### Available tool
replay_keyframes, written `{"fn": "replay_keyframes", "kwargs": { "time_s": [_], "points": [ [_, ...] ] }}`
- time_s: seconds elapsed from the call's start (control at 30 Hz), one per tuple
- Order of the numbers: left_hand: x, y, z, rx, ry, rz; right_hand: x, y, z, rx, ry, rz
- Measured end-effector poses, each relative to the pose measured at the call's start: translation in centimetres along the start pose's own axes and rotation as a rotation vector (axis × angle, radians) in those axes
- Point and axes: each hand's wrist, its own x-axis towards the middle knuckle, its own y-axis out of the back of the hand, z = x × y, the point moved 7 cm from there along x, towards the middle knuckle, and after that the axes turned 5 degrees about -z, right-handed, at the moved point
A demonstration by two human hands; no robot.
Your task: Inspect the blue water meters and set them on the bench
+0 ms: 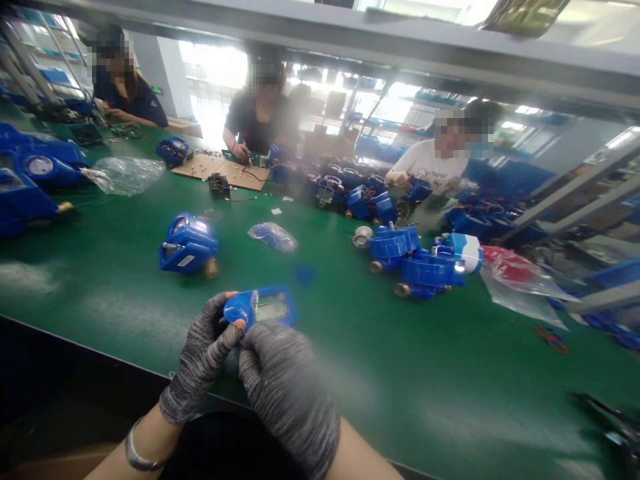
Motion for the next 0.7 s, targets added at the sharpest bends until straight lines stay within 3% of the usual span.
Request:
{"fn": "replay_keyframes", "kwargs": {
  "time_s": [0.17,0.27,0.43,0.57,0.7],
  "points": [
    [0.1,0.1,-0.1,0.004,0.006,0.002,-0.3,0.1,-1.6,-0.213,0.179,-0.052],
    [0.2,0.2,-0.2,0.03,0.004,0.02,-1.4,0.1,-3.0,-0.411,0.306,-0.016],
    [0.1,0.1,-0.5,0.052,0.04,0.046,-2.7,-0.9,-3.8,-0.72,0.337,0.025],
    [-0.1,0.2,-0.5,0.064,0.042,0.056,-2.2,-1.2,-3.4,-0.615,0.317,-0.068],
    [0.9,0.5,-0.5,0.033,0.036,0.016,-2.3,0.9,-2.6,-0.301,0.293,-0.119]
  ]
}}
